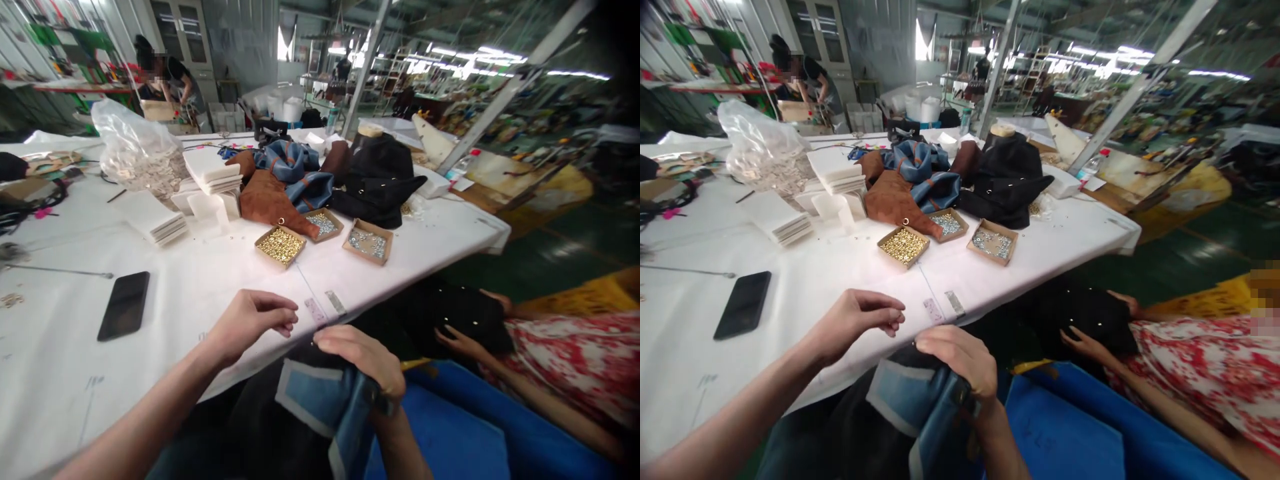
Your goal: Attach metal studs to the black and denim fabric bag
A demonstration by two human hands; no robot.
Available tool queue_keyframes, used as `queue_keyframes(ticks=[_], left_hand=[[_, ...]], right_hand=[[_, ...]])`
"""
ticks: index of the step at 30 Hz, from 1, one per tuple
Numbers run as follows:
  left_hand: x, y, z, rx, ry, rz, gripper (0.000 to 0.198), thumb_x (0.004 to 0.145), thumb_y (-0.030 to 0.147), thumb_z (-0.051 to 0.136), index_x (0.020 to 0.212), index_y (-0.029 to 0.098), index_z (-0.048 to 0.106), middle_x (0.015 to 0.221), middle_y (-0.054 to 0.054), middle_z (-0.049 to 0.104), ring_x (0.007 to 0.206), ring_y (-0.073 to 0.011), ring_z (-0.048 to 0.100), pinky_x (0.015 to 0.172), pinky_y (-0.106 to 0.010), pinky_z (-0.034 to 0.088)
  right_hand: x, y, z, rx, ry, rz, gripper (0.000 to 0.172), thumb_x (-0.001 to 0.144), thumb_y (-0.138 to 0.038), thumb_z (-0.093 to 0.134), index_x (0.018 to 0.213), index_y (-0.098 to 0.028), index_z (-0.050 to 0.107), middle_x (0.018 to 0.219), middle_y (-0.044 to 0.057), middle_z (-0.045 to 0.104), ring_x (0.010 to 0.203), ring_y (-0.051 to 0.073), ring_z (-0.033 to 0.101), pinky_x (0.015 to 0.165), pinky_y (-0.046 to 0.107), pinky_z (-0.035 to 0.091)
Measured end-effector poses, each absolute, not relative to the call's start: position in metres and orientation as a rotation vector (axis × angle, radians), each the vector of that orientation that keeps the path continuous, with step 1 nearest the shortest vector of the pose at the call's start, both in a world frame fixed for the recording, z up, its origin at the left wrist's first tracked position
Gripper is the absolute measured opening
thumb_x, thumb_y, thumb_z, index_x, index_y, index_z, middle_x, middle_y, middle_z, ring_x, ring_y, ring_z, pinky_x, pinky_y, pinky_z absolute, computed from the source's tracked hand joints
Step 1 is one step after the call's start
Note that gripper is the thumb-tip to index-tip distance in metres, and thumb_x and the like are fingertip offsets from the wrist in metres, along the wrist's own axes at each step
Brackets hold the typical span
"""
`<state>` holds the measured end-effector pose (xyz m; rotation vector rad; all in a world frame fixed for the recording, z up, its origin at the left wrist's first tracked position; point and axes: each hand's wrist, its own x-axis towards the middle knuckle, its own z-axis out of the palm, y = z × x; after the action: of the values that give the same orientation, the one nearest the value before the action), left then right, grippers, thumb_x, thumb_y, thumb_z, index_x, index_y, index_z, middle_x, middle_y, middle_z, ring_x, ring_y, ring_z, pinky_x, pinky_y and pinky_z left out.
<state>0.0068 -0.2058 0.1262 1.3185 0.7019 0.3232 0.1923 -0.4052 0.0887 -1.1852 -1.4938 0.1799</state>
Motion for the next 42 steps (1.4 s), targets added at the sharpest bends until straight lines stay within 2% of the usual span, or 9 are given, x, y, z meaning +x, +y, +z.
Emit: queue_keyframes(ticks=[3, 7, 8, 12, 19, 27, 36, 39, 42], left_hand=[[-0.024, -0.244, 0.116, 1.225, 0.709, 0.305, 0.039, 0.088, 0.048, 0.098, 0.110, 0.016, 0.093, 0.100, -0.012, 0.090, 0.085, -0.0245, 0.081, 0.084, -0.036, 0.067], [-0.044, -0.267, 0.110, 1.269, 0.754, 0.450, 0.048, 0.094, 0.046, 0.094, 0.137, 0.024, 0.089, 0.105, -0.005, 0.091, 0.099, -0.0264, 0.083, 0.096, -0.036, 0.063], [-0.048, -0.271, 0.110, 1.293, 0.774, 0.479, 0.045, 0.095, 0.045, 0.093, 0.135, 0.025, 0.090, 0.105, -0.004, 0.091, 0.102, -0.0272, 0.084, 0.099, -0.037, 0.063], [-0.063, -0.282, 0.115, 1.360, 0.829, 0.564, 0.014, 0.095, 0.041, 0.092, 0.100, 0.028, 0.097, 0.103, -0.003, 0.092, 0.102, -0.0303, 0.085, 0.099, -0.039, 0.065], [-0.079, -0.297, 0.119, 1.318, 0.779, 0.626, 0.011, 0.099, 0.037, 0.089, 0.105, 0.033, 0.097, 0.106, 0.000, 0.092, 0.104, -0.0306, 0.088, 0.099, -0.039, 0.070], [-0.095, -0.301, 0.133, 1.411, 0.636, 0.574, 0.023, 0.107, 0.028, 0.082, 0.125, 0.038, 0.093, 0.117, 0.002, 0.091, 0.106, -0.0274, 0.089, 0.096, -0.033, 0.071], [-0.105, -0.301, 0.142, 1.462, 0.576, 0.606, 0.038, 0.109, 0.018, 0.073, 0.131, 0.042, 0.091, 0.120, 0.005, 0.091, 0.108, -0.0242, 0.089, 0.096, -0.029, 0.070], [-0.111, -0.303, 0.147, 1.551, 0.532, 0.658, 0.042, 0.110, 0.017, 0.071, 0.137, 0.043, 0.089, 0.127, 0.004, 0.090, 0.115, -0.0245, 0.087, 0.102, -0.032, 0.070], [-0.116, -0.302, 0.153, 1.707, 0.419, 0.722, 0.038, 0.112, 0.021, 0.066, 0.140, 0.035, 0.088, 0.132, -0.005, 0.088, 0.116, -0.0292, 0.086, 0.105, -0.041, 0.069]], right_hand=[[0.180, -0.410, 0.092, -1.275, -1.520, 0.162, 0.029, 0.117, -0.025, 0.067, 0.138, -0.032, 0.086, 0.122, 0.007, 0.086, 0.116, 0.027, 0.083, 0.101, 0.040, 0.070], [0.161, -0.411, 0.097, -1.339, -1.562, 0.141, 0.033, 0.111, -0.018, 0.073, 0.135, -0.035, 0.088, 0.118, 0.006, 0.084, 0.111, 0.026, 0.083, 0.097, 0.037, 0.069], [0.157, -0.411, 0.099, -1.322, -1.570, 0.157, 0.034, 0.112, -0.017, 0.070, 0.135, -0.034, 0.088, 0.120, 0.006, 0.084, 0.112, 0.026, 0.083, 0.097, 0.037, 0.069], [0.143, -0.408, 0.108, -1.273, -1.588, 0.223, 0.032, 0.115, -0.019, 0.064, 0.136, -0.031, 0.086, 0.126, 0.009, 0.086, 0.115, 0.027, 0.084, 0.099, 0.039, 0.071], [0.137, -0.411, 0.123, -1.320, -1.684, 0.285, 0.028, 0.119, -0.031, 0.062, 0.135, -0.028, 0.086, 0.125, 0.011, 0.088, 0.118, 0.026, 0.086, 0.105, 0.038, 0.072], [0.135, -0.415, 0.124, -1.233, -1.734, 0.311, 0.032, 0.123, -0.038, 0.056, 0.142, -0.033, 0.081, 0.128, 0.008, 0.088, 0.121, 0.022, 0.085, 0.109, 0.035, 0.069], [0.132, -0.419, 0.133, -1.301, -1.749, 0.356, 0.032, 0.122, -0.033, 0.057, 0.140, -0.030, 0.082, 0.129, 0.011, 0.088, 0.123, 0.026, 0.085, 0.110, 0.040, 0.070], [0.130, -0.417, 0.133, -1.287, -1.738, 0.335, 0.032, 0.122, -0.034, 0.057, 0.142, -0.031, 0.081, 0.129, 0.011, 0.088, 0.124, 0.027, 0.084, 0.111, 0.043, 0.069], [0.129, -0.413, 0.130, -1.281, -1.726, 0.374, 0.028, 0.121, -0.034, 0.061, 0.139, -0.030, 0.082, 0.130, 0.011, 0.088, 0.123, 0.027, 0.085, 0.108, 0.043, 0.070]])
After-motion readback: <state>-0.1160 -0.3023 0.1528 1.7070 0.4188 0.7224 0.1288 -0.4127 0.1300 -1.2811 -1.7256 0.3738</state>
